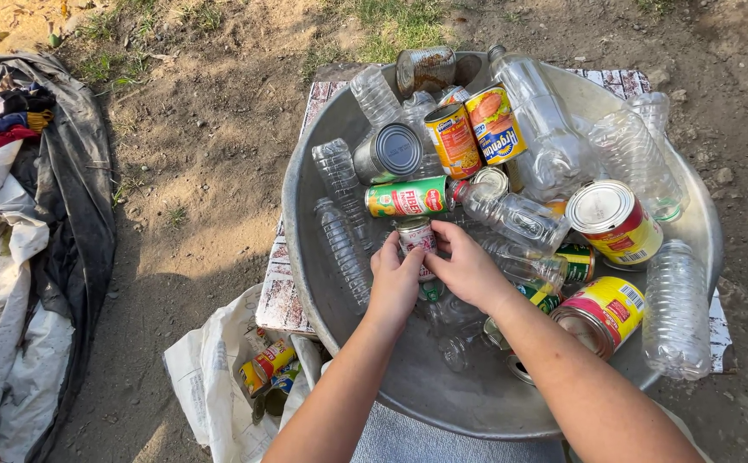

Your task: Sorting plastic bottles and metal cans from a basin into a collection bag

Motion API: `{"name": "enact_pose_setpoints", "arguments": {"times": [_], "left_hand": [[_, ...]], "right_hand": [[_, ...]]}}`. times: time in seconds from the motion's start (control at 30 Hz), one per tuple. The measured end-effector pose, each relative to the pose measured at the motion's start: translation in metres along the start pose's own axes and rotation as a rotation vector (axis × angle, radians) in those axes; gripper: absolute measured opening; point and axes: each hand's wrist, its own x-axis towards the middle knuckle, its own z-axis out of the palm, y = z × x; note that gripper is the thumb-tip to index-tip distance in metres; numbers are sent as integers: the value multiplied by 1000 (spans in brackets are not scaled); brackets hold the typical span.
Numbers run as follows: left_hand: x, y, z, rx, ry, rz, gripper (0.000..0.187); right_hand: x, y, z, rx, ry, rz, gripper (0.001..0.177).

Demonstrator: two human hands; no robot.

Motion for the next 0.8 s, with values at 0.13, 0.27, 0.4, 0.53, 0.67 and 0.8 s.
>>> {"name": "enact_pose_setpoints", "arguments": {"times": [0.13,0.27,0.4,0.53,0.67,0.8], "left_hand": [[-7,6,-1,-7,2,9,77],[-11,8,-4,-44,-3,23,77],[-14,11,-6,-68,20,45,74],[-17,14,-8,-91,27,56,74],[-21,20,-10,-109,21,67,74],[-31,30,-12,-120,28,87,72]], "right_hand": [[-6,-9,-1,13,-11,0,74],[-7,-9,-1,20,-13,-6,73],[-10,-11,-1,42,-17,-14,74],[-12,-11,-1,58,-14,-33,73],[-12,-8,1,80,7,-36,71],[-11,-4,2,106,17,-59,72]]}}
